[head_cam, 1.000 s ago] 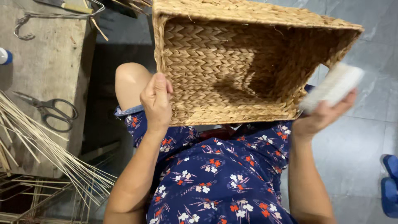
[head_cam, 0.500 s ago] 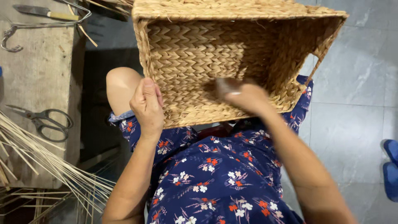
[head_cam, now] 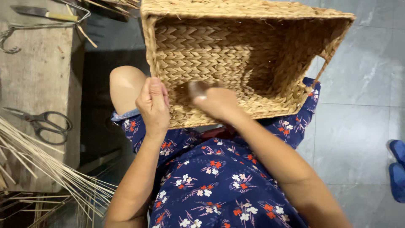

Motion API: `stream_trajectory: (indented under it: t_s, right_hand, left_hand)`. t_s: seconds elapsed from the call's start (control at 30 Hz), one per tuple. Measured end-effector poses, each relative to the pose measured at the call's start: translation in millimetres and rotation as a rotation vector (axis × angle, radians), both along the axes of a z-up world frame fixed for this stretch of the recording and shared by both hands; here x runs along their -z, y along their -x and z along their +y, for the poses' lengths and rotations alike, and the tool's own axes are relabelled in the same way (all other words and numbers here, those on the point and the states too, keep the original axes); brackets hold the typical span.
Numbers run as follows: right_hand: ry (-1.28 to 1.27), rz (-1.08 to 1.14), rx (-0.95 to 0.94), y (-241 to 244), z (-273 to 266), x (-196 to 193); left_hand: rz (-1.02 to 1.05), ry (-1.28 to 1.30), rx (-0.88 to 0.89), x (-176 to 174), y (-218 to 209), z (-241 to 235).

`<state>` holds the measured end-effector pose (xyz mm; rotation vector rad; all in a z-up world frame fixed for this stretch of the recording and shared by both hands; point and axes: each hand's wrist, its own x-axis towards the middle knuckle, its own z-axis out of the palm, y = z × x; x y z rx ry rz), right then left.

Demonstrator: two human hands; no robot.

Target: The person sits on the floor and brushes the exterior and interior surfaces of a woven basket using a white brush. The person rotates the basket to access different sides and the inside, then places it back into a stack of similar baskets.

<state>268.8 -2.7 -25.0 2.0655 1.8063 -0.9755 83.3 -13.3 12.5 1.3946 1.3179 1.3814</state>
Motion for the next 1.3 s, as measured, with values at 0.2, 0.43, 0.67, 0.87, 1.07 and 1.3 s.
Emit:
stream_trajectory:
  t_s: [0.2, 0.43, 0.67, 0.87, 1.07, 1.3]
  right_hand:
    - [-0.085, 0.141, -0.023, 4, -5, 7]
    - [0.022, -0.385, 0.096, -162, -31, 20]
    - [-0.057, -0.181, 0.002, -56, -16, 10]
    - [-0.371, 0.178, -0.146, 58, -5, -1]
    - [0.098, -0.043, 0.214, -54, -9, -4]
    - [-0.054, -0.353, 0.197, -138, -32, -6]
  left_hand:
    - [-0.016, -0.009, 0.013, 7, 6, -7]
    - [-0.058, 0.046, 0.033, 5, 9, -10]
    - [-0.059, 0.055, 0.027, 8, 2, -9]
    - [-0.034, 0.011, 0.013, 10, 4, -8]
    - [-0.109, 0.01, 0.032, 11, 4, -7]
    - [-0.116, 0.032, 0.04, 10, -1, -3]
